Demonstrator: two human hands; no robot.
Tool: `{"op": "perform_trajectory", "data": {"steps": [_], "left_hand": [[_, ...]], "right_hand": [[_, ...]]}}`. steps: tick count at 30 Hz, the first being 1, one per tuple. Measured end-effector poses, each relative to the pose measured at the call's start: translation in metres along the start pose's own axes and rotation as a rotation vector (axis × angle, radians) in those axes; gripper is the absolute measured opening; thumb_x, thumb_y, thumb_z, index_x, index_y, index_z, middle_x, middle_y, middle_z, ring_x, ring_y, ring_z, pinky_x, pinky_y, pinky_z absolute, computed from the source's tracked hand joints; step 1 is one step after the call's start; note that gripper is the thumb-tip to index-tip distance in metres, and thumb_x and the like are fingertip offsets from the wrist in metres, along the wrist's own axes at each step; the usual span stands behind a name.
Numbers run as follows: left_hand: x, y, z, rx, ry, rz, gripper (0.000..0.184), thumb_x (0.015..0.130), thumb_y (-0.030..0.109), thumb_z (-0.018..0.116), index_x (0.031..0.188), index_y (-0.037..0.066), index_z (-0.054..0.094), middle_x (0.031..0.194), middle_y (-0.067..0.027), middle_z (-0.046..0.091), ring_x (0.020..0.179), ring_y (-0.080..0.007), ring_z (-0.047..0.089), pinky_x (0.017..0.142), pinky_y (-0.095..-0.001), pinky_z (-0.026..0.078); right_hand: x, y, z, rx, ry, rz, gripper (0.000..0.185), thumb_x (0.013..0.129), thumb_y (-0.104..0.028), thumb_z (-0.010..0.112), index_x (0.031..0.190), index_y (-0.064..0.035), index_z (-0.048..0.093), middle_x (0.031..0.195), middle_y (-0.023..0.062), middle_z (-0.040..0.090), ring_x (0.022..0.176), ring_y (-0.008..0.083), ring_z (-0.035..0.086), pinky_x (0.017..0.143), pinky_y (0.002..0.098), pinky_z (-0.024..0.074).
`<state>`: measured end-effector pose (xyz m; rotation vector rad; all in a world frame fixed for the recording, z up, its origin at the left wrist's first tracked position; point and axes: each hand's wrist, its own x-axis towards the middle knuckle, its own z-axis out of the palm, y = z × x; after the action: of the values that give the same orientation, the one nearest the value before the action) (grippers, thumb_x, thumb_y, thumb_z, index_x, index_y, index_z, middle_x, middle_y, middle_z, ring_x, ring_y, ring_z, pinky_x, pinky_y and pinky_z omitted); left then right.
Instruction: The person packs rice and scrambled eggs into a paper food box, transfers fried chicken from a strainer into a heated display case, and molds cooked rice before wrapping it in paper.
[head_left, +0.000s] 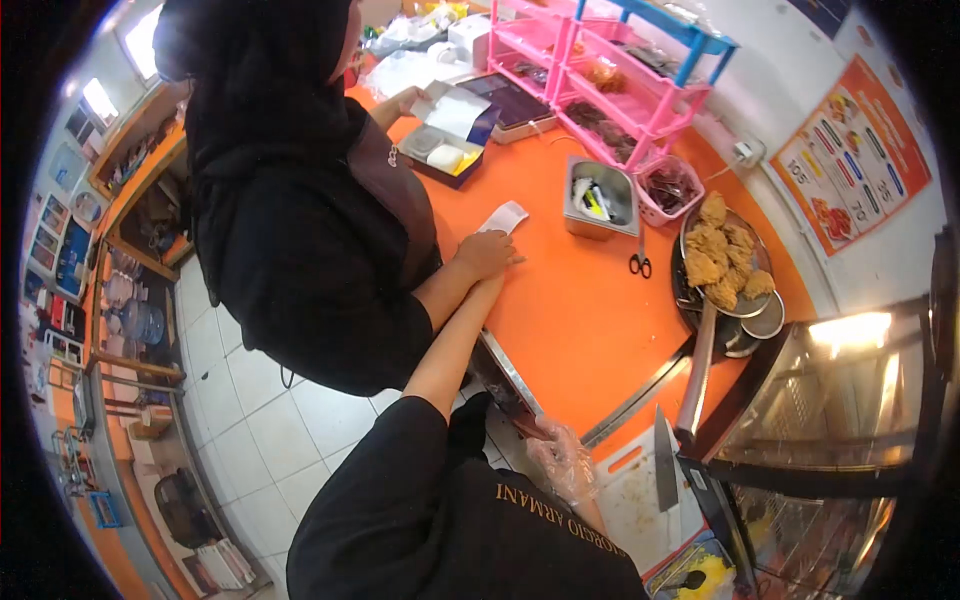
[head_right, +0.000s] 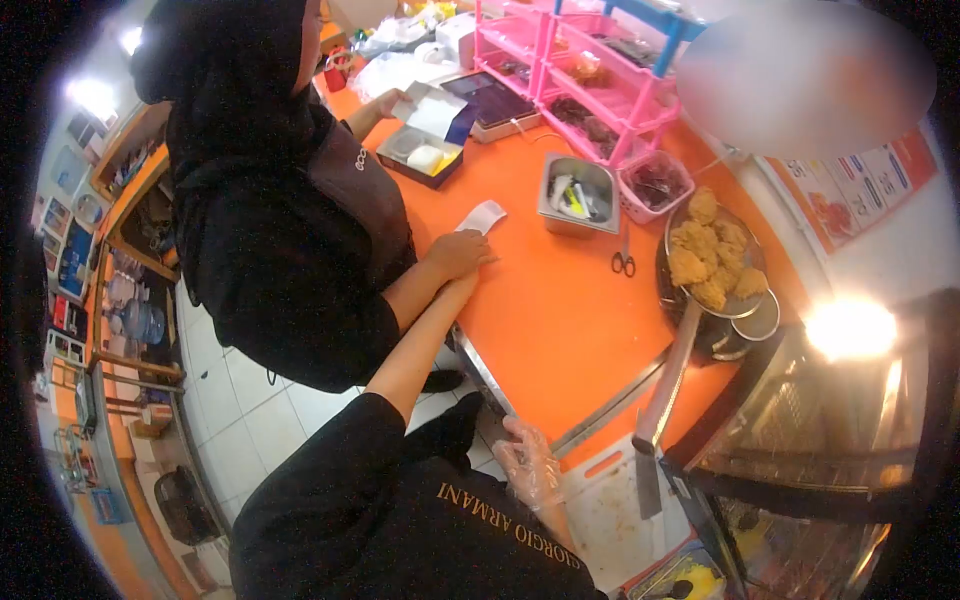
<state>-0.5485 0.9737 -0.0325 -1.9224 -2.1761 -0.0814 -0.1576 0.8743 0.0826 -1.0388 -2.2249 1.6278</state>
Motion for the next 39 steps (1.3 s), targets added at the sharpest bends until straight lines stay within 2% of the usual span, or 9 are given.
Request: {"op": "perform_trajectory", "data": {"steps": [5,12,19,23,26,30,32,37,39], "left_hand": [[0.019,-0.011,0.007,-0.055,-0.131,-0.013,0.029,0.093,0.032,0.038,0.096,0.013,0.060,0.094,-0.0030,0.050,0.091,-0.0186,0.051,0.082,-0.0304,0.044],[0.036,0.058,0.018,-0.317,-0.309,-0.730,0.031,0.088,0.015,0.046,0.112,-0.004,0.052,0.116,-0.0193,0.053,0.106,-0.0309,0.052,0.079,-0.0395,0.047],[0.019,0.102,-0.010,0.072,0.397,-0.385,0.032,0.084,0.016,0.049,0.108,-0.005,0.055,0.100,-0.0230,0.060,0.089,-0.0373,0.060,0.080,-0.0456,0.046],[0.057,0.176,-0.052,-1.602,-0.465,-0.056,0.050,0.091,0.042,0.044,0.103,-0.004,0.060,0.107,-0.0216,0.060,0.103,-0.0318,0.057,0.089,-0.0438,0.043],[0.073,0.246,-0.147,-2.532,-1.190,-0.461,0.069,0.087,0.057,0.043,0.117,-0.004,0.047,0.102,-0.0173,0.061,0.099,-0.0259,0.058,0.092,-0.0425,0.043],[0.100,0.309,-0.169,-2.773,-1.201,-0.475,0.061,0.086,0.051,0.051,0.114,-0.003,0.042,0.089,-0.0107,0.061,0.091,-0.0222,0.061,0.091,-0.0385,0.046],[0.105,0.325,-0.167,-2.829,-1.030,-0.642,0.044,0.086,0.040,0.059,0.101,0.001,0.046,0.079,-0.0047,0.059,0.077,-0.0173,0.062,0.084,-0.0334,0.051],[0.038,0.293,-0.236,-2.747,-1.201,-0.720,0.020,0.091,0.018,0.052,0.101,0.003,0.043,0.077,-0.0015,0.050,0.061,-0.0070,0.052,0.067,-0.0251,0.055],[0.028,0.285,-0.232,-2.860,-1.256,-0.689,0.019,0.093,0.017,0.049,0.103,0.002,0.042,0.075,-0.0009,0.047,0.058,-0.0061,0.048,0.059,-0.0225,0.052]], "right_hand": [[0.024,0.002,0.017,0.119,0.083,0.153,0.039,0.082,-0.019,0.062,0.117,-0.0049,0.053,0.110,0.0132,0.055,0.088,0.0212,0.063,0.078,0.0324,0.0492],[0.025,-0.015,0.010,0.010,0.232,0.244,0.037,0.083,-0.022,0.062,0.116,-0.0064,0.053,0.110,0.0128,0.054,0.087,0.0227,0.063,0.077,0.0323,0.0496],[0.017,0.014,0.007,-0.128,0.373,0.255,0.038,0.083,-0.025,0.063,0.114,-0.0058,0.053,0.106,0.0127,0.056,0.085,0.0222,0.062,0.075,0.0325,0.0499],[0.006,0.064,-0.005,0.410,0.586,0.213,0.037,0.084,-0.024,0.062,0.113,-0.0046,0.052,0.103,0.0111,0.058,0.083,0.0185,0.062,0.072,0.0303,0.0518],[-0.005,0.070,-0.037,0.842,0.707,0.213,0.040,0.084,-0.024,0.063,0.115,-0.0032,0.049,0.099,0.0116,0.059,0.080,0.0199,0.063,0.070,0.0334,0.0545],[-0.009,0.065,-0.068,1.055,0.627,-0.170,0.049,0.084,-0.026,0.061,0.120,0.0012,0.043,0.097,0.0225,0.060,0.077,0.0287,0.065,0.071,0.0369,0.0560],[0.001,0.035,-0.082,1.039,0.922,0.156,0.040,0.087,-0.034,0.056,0.113,-0.0030,0.052,0.098,0.0102,0.062,0.081,0.0180,0.062,0.063,0.0299,0.0527],[0.048,0.027,-0.126,1.200,0.946,-0.084,0.047,0.089,-0.043,0.050,0.114,-0.0031,0.052,0.097,0.0114,0.061,0.080,0.0181,0.062,0.069,0.0290,0.0517],[0.058,0.044,-0.159,1.450,0.244,-0.017,0.058,0.088,-0.047,0.049,0.116,0.0035,0.050,0.101,0.0173,0.060,0.087,0.0228,0.061,0.074,0.0280,0.0527]]}}
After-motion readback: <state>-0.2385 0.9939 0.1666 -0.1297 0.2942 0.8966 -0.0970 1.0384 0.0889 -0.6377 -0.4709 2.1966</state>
